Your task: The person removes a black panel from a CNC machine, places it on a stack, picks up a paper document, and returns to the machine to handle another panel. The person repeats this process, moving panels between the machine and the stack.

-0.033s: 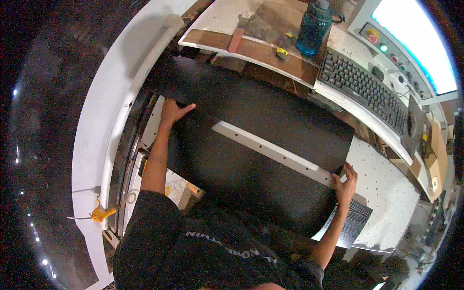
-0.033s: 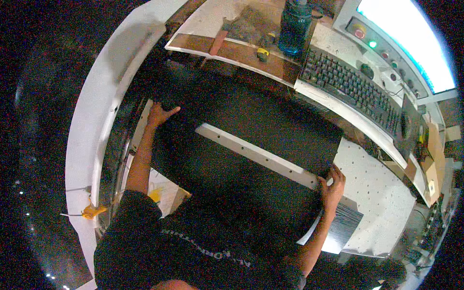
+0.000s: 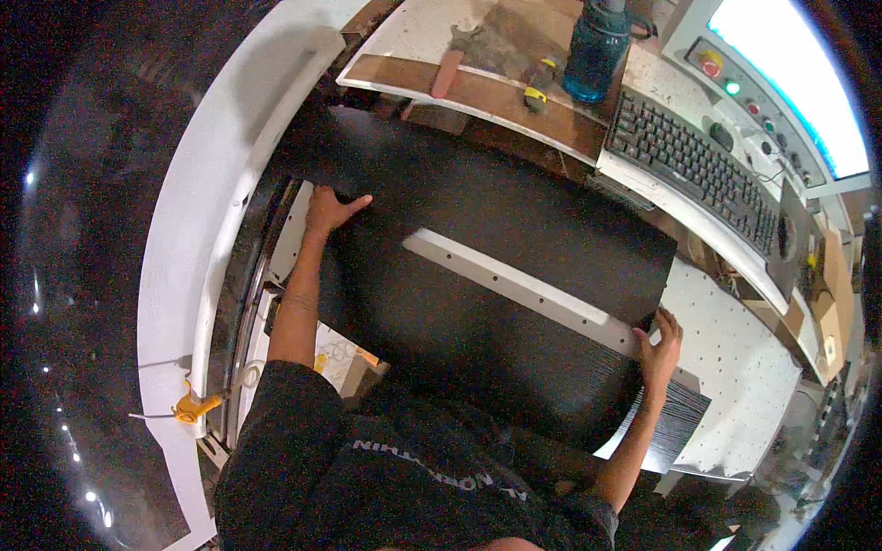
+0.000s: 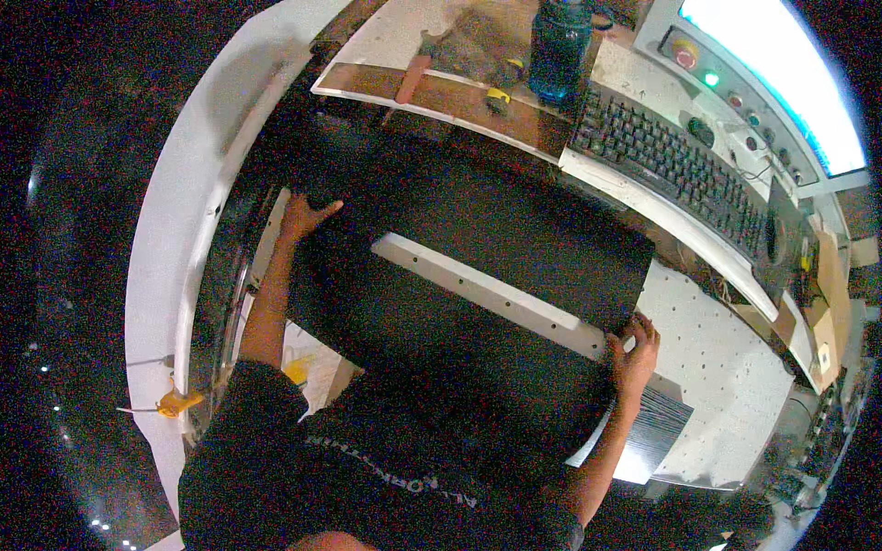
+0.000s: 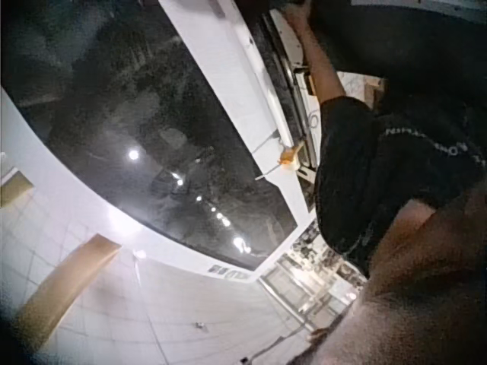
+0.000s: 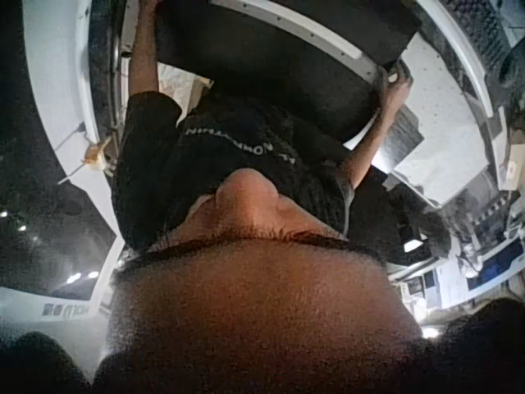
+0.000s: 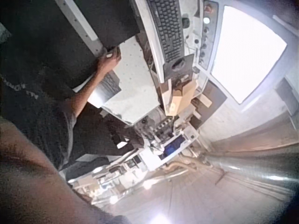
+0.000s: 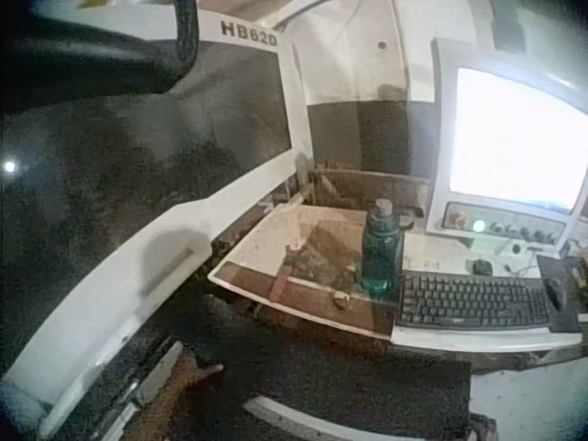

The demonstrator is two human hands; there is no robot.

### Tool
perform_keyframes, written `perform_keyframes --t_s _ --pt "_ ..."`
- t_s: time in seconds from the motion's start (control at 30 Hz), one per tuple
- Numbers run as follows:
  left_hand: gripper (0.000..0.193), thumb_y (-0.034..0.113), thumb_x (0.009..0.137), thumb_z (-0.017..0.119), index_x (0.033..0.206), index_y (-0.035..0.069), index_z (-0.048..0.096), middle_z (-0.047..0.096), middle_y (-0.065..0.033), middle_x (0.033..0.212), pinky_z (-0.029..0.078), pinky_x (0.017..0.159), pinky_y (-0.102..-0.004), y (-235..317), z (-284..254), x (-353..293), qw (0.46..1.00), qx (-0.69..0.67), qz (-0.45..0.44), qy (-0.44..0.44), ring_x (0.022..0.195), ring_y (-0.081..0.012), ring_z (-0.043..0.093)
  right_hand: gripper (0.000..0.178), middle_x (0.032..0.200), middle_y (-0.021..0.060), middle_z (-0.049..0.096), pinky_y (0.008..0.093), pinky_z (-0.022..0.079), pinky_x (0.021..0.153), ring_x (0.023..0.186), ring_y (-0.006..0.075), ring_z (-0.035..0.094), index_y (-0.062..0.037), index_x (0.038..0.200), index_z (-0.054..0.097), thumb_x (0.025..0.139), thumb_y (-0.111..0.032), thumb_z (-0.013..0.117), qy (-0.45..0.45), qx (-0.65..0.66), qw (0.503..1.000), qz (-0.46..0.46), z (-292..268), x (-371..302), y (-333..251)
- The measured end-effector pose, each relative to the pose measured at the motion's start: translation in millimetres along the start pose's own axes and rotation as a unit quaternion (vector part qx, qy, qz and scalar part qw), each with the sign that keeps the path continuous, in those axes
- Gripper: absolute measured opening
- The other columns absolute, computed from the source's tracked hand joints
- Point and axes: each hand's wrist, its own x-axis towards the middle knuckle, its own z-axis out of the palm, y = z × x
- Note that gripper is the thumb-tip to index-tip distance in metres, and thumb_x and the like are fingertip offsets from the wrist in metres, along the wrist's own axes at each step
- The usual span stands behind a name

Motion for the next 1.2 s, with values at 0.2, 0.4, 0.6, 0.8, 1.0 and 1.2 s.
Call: perform_keyframes --t_s 0.2,0.4,0.6,0.8,1.0,1.2 --pt "0.124 0.081 0.067 0.077 0.145 -0.011 0.047 0.047 -0.0290 0.150 0.040 0.116 -0.0506 -6.1 22.6 33.1 0.993 0.081 -0.075 -0.045 0.140 -0.0453 0.045 0.053 0.137 0.0167 0.063 0.0434 0.049 0.105 0.126 0.0360 0.058 0.0011 0.125 0.067 0.077 -0.008 0.086 0.006 -0.026 0.999 -0.026 6.7 25.9 -0.1" --pt "0.119 0.076 0.071 0.078 0.142 -0.015 0.047 0.045 -0.0326 0.149 0.037 0.118 -0.0493 -15.4 10.3 42.9 0.995 0.034 -0.058 -0.072 0.141 -0.0452 0.042 0.060 0.142 0.0191 0.060 0.0467 0.050 0.105 0.127 0.0386 0.058 0.0026 0.130 0.065 0.076 -0.013 0.086 -0.042 -0.067 0.994 -0.072 10.1 43.5 4.2" --pt "0.118 0.066 0.078 0.081 0.150 -0.015 0.036 0.033 -0.0319 0.160 0.028 0.123 -0.0433 -50.2 13.1 66.6 0.993 -0.026 -0.107 -0.035 0.151 -0.0422 0.031 0.071 0.147 0.0184 0.057 0.0477 0.049 0.106 0.128 0.0385 0.057 0.0055 0.130 0.063 0.072 -0.026 0.089 -0.082 -0.080 0.985 -0.127 25.9 59.4 -20.2" --pt "0.113 0.059 0.085 0.078 0.156 -0.012 0.026 0.020 -0.0300 0.167 0.022 0.126 -0.0423 -182.5 30.8 66.3 0.998 -0.055 -0.026 0.015 0.156 -0.0392 0.021 0.075 0.147 0.0188 0.057 0.0483 0.050 0.104 0.127 0.0395 0.057 0.0056 0.129 0.063 0.070 -0.033 0.091 -0.113 -0.033 0.978 -0.171 37.4 87.0 -60.2" --pt "0.110 0.058 0.086 0.077 0.157 -0.010 0.028 0.025 -0.0272 0.166 0.022 0.126 -0.0449 -112.5 36.9 71.6 0.992 -0.060 -0.102 0.044 0.155 -0.0403 0.024 0.087 0.145 0.0195 0.057 0.0524 0.049 0.102 0.123 0.0418 0.056 0.0031 0.131 0.059 0.062 -0.035 0.095 -0.050 -0.039 0.964 -0.259 62.3 77.0 -14.4" --pt "0.117 0.059 0.082 0.081 0.156 -0.013 0.027 0.026 -0.0310 0.164 0.023 0.125 -0.0453 -105.1 32.2 66.9 0.985 -0.106 -0.108 0.080 0.153 -0.0418 0.027 0.082 0.141 0.0268 0.053 0.0610 0.041 0.105 0.126 0.0481 0.051 -0.0004 0.134 0.057 0.074 -0.048 0.086 -0.060 -0.037 0.974 -0.215 67.1 81.3 -4.0"
